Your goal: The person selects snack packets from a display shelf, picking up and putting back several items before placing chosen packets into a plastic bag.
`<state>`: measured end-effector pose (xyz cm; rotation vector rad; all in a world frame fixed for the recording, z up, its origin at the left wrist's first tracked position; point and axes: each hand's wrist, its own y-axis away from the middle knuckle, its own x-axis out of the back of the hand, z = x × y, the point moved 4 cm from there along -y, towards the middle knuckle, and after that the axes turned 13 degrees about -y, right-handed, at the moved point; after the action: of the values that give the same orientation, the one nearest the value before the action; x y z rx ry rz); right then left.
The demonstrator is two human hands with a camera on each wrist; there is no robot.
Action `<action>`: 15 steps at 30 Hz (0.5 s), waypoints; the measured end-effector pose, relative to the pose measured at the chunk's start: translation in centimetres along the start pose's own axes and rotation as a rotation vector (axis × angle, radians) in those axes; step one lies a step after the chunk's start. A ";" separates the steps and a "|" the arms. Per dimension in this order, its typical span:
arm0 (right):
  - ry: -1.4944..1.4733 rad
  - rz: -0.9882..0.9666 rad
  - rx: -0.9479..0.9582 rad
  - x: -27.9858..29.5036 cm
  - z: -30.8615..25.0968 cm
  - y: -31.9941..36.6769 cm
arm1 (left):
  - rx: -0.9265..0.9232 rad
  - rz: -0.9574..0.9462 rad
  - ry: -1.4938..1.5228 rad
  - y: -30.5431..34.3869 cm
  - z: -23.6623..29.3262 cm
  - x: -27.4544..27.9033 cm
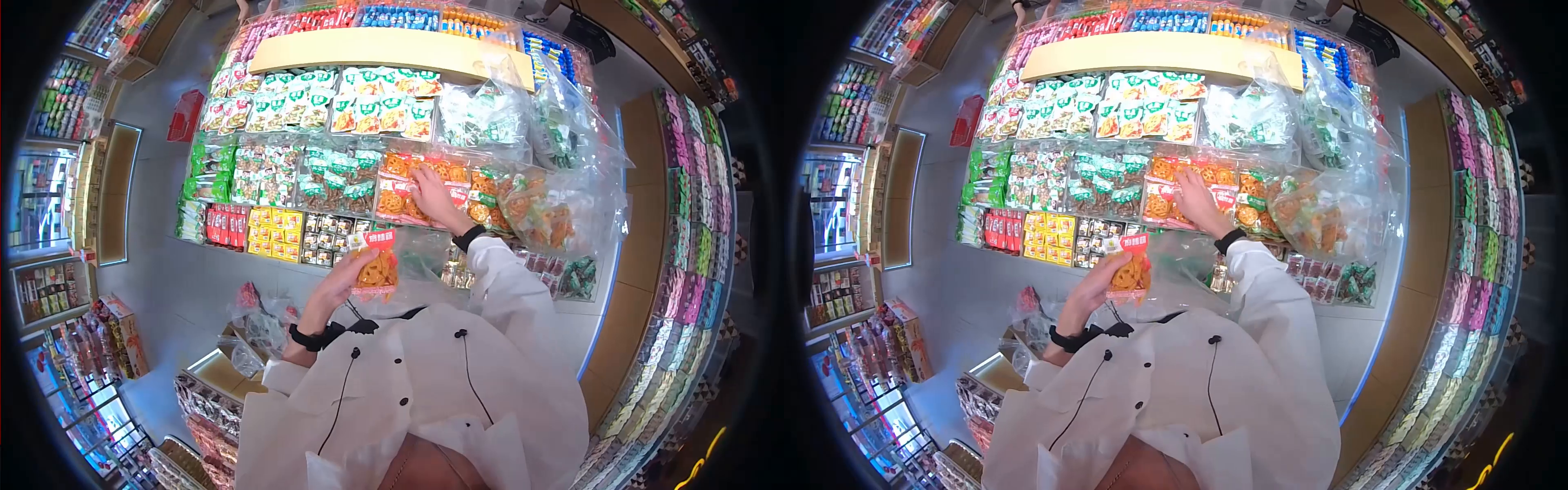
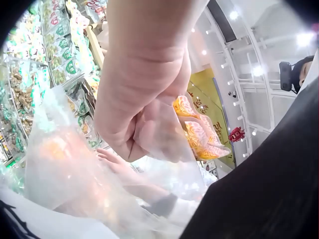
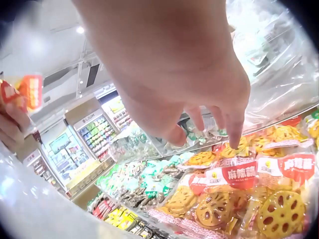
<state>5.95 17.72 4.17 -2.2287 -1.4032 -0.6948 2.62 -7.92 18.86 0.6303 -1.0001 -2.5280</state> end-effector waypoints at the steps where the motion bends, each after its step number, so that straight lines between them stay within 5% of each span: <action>1: -0.016 -0.020 0.017 -0.9 0.0 -1.3 | -0.027 0.032 0.024 -0.4 -0.3 -0.3; 9: 0.610 -0.193 0.067 -7.2 0.6 -3.0 | 0.073 0.084 -0.070 -2.7 0.0 -1.2; 15: 0.418 -0.204 0.128 -6.6 1.8 -2.4 | 0.114 0.151 -0.169 -6.3 -1.1 0.3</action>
<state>1.63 15.10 -1.05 -1.7289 -1.4192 -1.0377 2.03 -4.31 13.58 0.3598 -1.2095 -2.4358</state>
